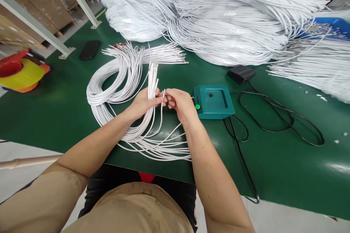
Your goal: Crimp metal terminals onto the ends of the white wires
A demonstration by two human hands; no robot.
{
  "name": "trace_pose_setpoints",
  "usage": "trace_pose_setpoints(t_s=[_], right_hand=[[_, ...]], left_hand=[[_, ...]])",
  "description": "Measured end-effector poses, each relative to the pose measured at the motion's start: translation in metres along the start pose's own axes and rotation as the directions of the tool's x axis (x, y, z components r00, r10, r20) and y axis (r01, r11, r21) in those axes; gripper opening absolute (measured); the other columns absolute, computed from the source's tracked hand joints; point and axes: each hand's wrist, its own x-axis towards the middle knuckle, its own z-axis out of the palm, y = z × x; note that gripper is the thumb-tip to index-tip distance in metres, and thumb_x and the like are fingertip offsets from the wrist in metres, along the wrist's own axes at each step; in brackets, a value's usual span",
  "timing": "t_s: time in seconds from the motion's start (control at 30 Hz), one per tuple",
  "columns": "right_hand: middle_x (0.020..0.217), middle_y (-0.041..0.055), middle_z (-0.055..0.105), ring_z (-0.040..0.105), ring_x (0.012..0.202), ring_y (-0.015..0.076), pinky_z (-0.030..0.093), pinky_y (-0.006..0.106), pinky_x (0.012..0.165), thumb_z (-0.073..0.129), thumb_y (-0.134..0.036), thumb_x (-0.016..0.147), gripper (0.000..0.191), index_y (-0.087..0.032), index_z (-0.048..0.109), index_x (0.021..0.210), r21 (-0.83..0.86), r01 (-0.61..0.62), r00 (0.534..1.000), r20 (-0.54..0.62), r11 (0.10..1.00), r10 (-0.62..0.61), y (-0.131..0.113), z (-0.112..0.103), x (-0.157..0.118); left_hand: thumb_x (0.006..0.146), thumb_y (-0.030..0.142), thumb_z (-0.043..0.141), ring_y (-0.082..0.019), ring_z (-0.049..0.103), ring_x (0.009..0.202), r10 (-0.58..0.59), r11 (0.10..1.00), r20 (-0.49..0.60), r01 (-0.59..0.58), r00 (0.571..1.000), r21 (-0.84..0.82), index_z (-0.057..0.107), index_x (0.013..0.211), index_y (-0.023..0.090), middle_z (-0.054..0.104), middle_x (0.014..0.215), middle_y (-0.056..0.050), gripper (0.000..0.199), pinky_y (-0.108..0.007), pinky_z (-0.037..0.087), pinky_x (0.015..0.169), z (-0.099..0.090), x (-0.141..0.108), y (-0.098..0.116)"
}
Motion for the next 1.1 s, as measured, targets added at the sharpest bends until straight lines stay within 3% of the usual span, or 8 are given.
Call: trace_pose_setpoints(t_s=[0.13, 0.47, 0.6, 0.73, 0.83, 0.93, 1.03, 1.1], right_hand=[[0.048, -0.0068, 0.039, 0.040, 0.044, 0.0074, 0.029, 0.023, 0.044, 0.076, -0.056, 0.066, 0.042, -0.015, 0.067, 0.068, -0.031, -0.003, 1.000, -0.010, 1.000, 0.003, -0.001, -0.001, -0.001], [0.055, -0.0057, 0.047, 0.043, 0.052, 0.0064, 0.033, 0.021, 0.050, 0.085, -0.050, 0.061, 0.042, -0.014, 0.067, 0.071, 0.036, -0.067, 0.989, 0.133, 0.997, 0.062, 0.001, -0.007, -0.001], [0.060, -0.0029, 0.056, 0.044, 0.051, 0.0067, 0.037, 0.023, 0.052, 0.081, -0.052, 0.065, 0.041, -0.014, 0.071, 0.077, -0.035, 0.024, 0.999, 0.028, 0.999, -0.023, -0.002, -0.004, -0.003], [0.067, -0.0004, 0.064, 0.050, 0.056, 0.0095, 0.043, 0.026, 0.059, 0.075, -0.034, 0.071, 0.021, -0.015, 0.072, 0.080, -0.314, 0.137, 0.983, -0.072, 0.939, -0.168, -0.003, 0.000, -0.006], [0.071, 0.0009, 0.067, 0.056, 0.062, 0.0127, 0.044, 0.029, 0.065, 0.064, -0.025, 0.079, 0.011, -0.017, 0.070, 0.077, -0.623, 0.235, 0.935, -0.064, 0.746, -0.348, 0.000, 0.001, -0.007], [0.078, 0.0049, 0.065, 0.056, 0.070, 0.0160, 0.041, 0.029, 0.068, 0.052, -0.020, 0.088, 0.018, -0.017, 0.065, 0.075, -0.902, 0.308, 0.830, 0.098, 0.304, -0.549, 0.006, 0.001, -0.007], [0.088, 0.0102, 0.064, 0.055, 0.079, 0.0197, 0.038, 0.031, 0.070, 0.040, -0.019, 0.095, 0.027, -0.015, 0.064, 0.083, -0.925, 0.355, 0.748, 0.370, -0.139, -0.551, 0.007, -0.002, -0.007], [0.090, 0.0111, 0.065, 0.056, 0.084, 0.0221, 0.037, 0.034, 0.075, 0.038, -0.021, 0.097, 0.029, -0.016, 0.065, 0.087, -0.883, 0.359, 0.737, 0.467, -0.302, -0.488, 0.004, -0.007, -0.008]], left_hand=[[0.069, 0.030, 0.081, -0.012, 0.067, 0.066, 0.051, 0.998, 0.063, -0.052, 0.997, 0.022, 0.047, 0.084, 0.015, 0.066, 0.075, 0.000, 0.040, -0.025, 0.050, 0.065, 0.001, 0.000, -0.003], [0.073, 0.031, 0.079, -0.012, 0.067, 0.072, 0.075, 0.994, 0.056, -0.079, 0.996, 0.070, 0.048, 0.090, 0.015, 0.068, 0.082, -0.002, 0.039, -0.023, 0.049, 0.065, -0.006, 0.001, -0.007], [0.073, 0.029, 0.079, -0.011, 0.067, 0.071, 0.119, 0.992, 0.063, -0.121, 0.991, 0.033, 0.052, 0.103, 0.016, 0.066, 0.080, 0.000, 0.042, -0.022, 0.048, 0.063, -0.007, 0.002, -0.006], [0.074, 0.027, 0.078, -0.011, 0.065, 0.070, 0.104, 0.994, 0.060, -0.105, 0.993, 0.019, 0.051, 0.128, 0.019, 0.064, 0.079, 0.002, 0.061, -0.021, 0.049, 0.062, -0.006, 0.002, -0.004], [0.075, 0.026, 0.077, -0.009, 0.064, 0.070, 0.045, 0.999, 0.083, -0.044, 0.996, -0.015, 0.056, 0.126, 0.019, 0.063, 0.079, 0.001, 0.056, -0.020, 0.049, 0.061, -0.006, 0.001, -0.003], [0.074, 0.023, 0.077, -0.008, 0.063, 0.068, -0.044, 0.995, 0.083, 0.051, 0.996, -0.086, 0.062, 0.118, 0.016, 0.062, 0.079, 0.001, 0.047, -0.019, 0.049, 0.061, -0.007, 0.002, -0.003], [0.072, 0.020, 0.078, -0.007, 0.063, 0.066, -0.120, 0.982, 0.074, 0.130, 0.990, -0.135, 0.063, 0.114, 0.013, 0.063, 0.077, 0.001, 0.045, -0.019, 0.050, 0.062, -0.009, 0.003, -0.003], [0.071, 0.018, 0.078, -0.009, 0.065, 0.066, -0.147, 0.981, 0.053, 0.153, 0.988, -0.118, 0.063, 0.114, 0.012, 0.064, 0.077, 0.000, 0.046, -0.020, 0.050, 0.062, -0.010, 0.005, -0.003]])
